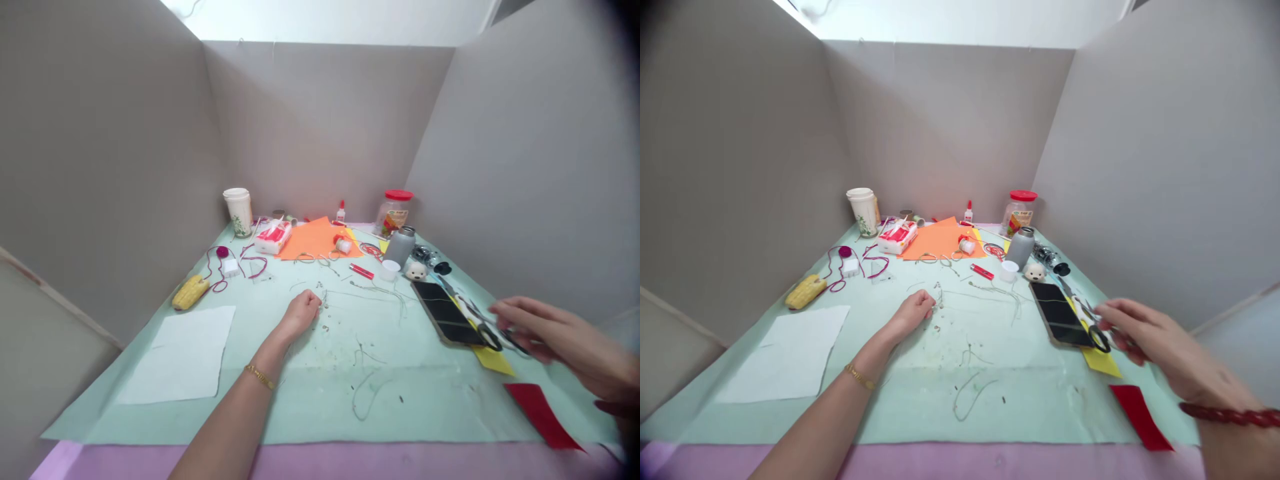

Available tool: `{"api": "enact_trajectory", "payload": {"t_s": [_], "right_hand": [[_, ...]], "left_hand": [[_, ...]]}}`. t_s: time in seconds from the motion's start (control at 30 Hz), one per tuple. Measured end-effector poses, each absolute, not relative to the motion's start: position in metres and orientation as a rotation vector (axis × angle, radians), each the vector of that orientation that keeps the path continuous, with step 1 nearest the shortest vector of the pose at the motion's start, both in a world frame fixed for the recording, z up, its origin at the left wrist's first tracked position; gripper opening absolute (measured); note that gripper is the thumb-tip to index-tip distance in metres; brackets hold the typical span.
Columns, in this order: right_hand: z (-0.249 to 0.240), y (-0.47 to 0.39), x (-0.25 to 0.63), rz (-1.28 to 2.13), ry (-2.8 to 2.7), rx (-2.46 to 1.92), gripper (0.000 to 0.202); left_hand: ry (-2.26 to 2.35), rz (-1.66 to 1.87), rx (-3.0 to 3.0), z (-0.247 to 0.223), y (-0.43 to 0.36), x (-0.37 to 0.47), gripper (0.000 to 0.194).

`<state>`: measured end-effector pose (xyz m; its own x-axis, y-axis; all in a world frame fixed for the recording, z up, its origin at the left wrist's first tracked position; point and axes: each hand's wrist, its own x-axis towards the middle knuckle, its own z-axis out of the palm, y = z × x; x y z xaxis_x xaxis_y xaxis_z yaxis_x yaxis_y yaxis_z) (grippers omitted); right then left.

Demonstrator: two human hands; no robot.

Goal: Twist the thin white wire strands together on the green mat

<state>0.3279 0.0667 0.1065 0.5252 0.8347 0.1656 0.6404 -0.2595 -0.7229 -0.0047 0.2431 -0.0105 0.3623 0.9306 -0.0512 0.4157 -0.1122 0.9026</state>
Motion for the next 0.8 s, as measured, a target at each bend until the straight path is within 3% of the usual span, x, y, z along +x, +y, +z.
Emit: {"api": "enact_trajectory", "payload": {"t_s": [0.07,0.13,0.33,0.6,0.8], "right_hand": [[0.106,0.064,0.334,-0.107,-1.001,-2.346,0.022],[0.103,0.074,0.310,-0.346,-1.071,-2.306,0.029],[0.054,0.160,0.159,0.410,-1.635,-1.583,0.015],[0.013,0.204,0.128,0.650,-1.675,-1.740,0.003],[0.013,0.202,0.139,0.679,-1.670,-1.709,0.013]], "left_hand": [[1.228,0.701,1.728,-0.012,0.242,-0.005,0.020],[1.252,0.704,1.747,-0.013,0.241,-0.004,0.020],[1.228,0.735,1.773,-0.013,0.237,-0.005,0.021],[1.236,0.800,1.726,-0.010,0.238,-0.006,0.023],[1.467,0.787,1.776,0.000,0.227,-0.007,0.030]]}}
